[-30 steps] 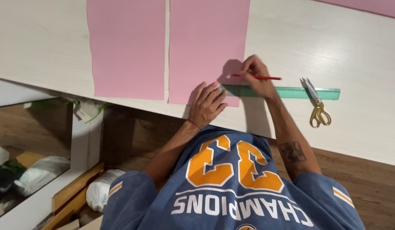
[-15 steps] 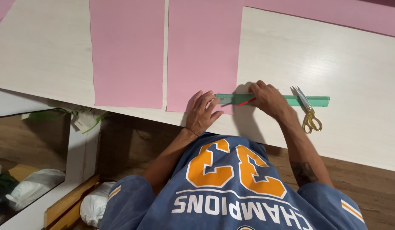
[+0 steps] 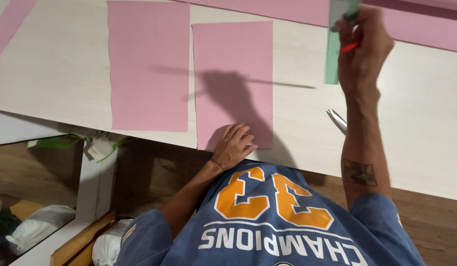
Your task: Measure and cut pieces of pink leather from a large roll on a workshop table.
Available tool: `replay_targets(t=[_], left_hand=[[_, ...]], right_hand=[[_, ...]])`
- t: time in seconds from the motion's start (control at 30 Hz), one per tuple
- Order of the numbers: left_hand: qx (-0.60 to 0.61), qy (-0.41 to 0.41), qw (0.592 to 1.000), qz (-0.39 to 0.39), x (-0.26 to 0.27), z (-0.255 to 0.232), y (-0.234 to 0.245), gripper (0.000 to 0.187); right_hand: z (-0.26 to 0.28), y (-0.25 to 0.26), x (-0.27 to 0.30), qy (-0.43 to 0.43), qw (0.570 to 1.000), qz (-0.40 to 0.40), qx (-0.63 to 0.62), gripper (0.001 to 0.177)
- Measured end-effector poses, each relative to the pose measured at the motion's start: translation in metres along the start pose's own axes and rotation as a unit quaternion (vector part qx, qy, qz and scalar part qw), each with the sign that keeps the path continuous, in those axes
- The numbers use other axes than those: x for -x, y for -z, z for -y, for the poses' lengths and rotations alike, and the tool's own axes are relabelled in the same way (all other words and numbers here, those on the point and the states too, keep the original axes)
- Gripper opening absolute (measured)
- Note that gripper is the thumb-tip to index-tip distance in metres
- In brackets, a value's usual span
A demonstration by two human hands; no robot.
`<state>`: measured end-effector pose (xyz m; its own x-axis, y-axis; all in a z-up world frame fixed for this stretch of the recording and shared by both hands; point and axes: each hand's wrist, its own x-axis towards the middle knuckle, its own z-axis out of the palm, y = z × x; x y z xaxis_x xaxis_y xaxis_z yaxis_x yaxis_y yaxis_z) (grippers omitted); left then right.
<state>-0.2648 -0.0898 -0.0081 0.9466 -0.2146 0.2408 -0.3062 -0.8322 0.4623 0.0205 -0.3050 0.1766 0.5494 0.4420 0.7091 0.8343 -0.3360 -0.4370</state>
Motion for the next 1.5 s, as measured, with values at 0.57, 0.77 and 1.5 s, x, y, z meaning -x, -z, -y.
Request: replay_targets(t=[0.57, 0.77, 1.5], left_hand=[[-0.106, -0.016, 0.985, 0.135, -0.141, 0.095, 0.078, 0.108], [-0.156, -0.055, 0.968, 0.186, -0.146, 0.102, 0.072, 0.11], [-0.146, -0.077, 0.966, 0.197, -0.142, 0.11, 0.066, 0.128]], right_hand=[[-0.014, -0.156, 0.105, -0.278, 0.936, 0.214, 0.04, 0.043], [0.002, -0.108, 0.148, -0.188, 0.914, 0.325, 0.15, 0.068], [-0.002, -0.108, 0.145, -0.228, 0.885, 0.378, 0.149, 0.075]])
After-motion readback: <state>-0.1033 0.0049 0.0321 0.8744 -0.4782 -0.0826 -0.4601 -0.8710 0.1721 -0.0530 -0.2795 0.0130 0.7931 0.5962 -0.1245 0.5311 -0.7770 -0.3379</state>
